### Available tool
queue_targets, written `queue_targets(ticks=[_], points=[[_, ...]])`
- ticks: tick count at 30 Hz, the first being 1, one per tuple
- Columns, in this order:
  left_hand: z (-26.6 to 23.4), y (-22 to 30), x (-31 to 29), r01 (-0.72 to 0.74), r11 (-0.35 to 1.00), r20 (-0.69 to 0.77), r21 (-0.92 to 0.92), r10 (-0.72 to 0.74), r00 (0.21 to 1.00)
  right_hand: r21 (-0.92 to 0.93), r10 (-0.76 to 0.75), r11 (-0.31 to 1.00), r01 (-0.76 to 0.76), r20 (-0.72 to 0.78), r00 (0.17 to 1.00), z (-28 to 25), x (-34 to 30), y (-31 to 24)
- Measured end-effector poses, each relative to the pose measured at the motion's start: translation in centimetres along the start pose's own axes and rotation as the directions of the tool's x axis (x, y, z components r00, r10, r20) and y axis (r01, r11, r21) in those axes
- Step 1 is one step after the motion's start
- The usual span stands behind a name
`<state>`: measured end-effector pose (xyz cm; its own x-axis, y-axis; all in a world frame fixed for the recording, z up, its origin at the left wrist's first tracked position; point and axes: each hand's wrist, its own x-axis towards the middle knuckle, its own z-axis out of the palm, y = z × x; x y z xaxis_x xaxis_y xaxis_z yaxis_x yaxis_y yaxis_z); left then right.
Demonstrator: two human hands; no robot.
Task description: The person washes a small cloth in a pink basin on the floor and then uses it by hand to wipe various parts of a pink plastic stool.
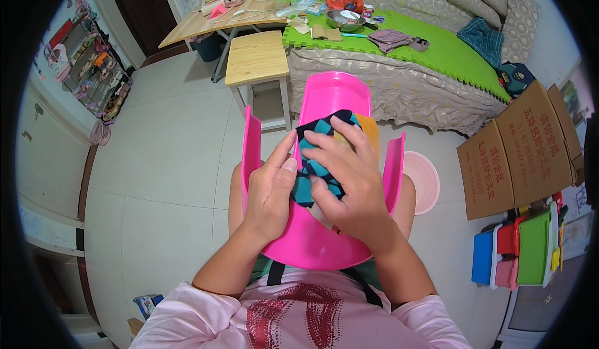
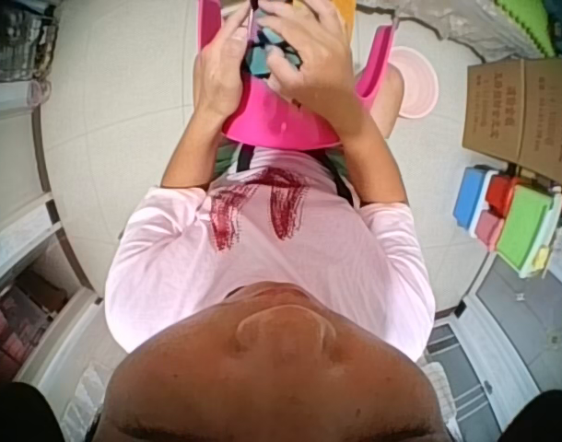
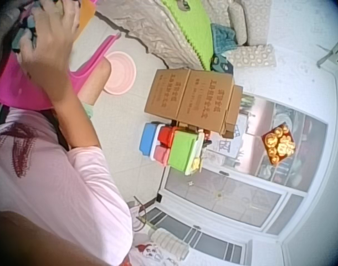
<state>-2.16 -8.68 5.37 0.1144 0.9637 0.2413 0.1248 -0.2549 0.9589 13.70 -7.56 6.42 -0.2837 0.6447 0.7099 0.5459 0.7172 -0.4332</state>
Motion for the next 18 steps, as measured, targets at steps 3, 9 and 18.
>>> queue_targets(ticks=[3,9,18], points=[[0.0,0.1,0.0,-0.004,1.000,-0.005,0.012,0.004,1.000,-0.012,0.030,0.999,-0.030,0.017,0.999,-0.1,0.3,0.1],[0.5,-0.6,0.1,-0.085,0.996,-0.039,-0.026,0.084,0.996,-0.033,0.039,0.999,-0.038,0.021,0.999,-0.2,0.1,0.0],[0.2,-0.7,0.0,-0.058,0.998,-0.015,-0.032,0.057,0.998,-0.069,0.040,0.997,-0.038,0.023,0.999,-0.5,-1.2,-0.6]])
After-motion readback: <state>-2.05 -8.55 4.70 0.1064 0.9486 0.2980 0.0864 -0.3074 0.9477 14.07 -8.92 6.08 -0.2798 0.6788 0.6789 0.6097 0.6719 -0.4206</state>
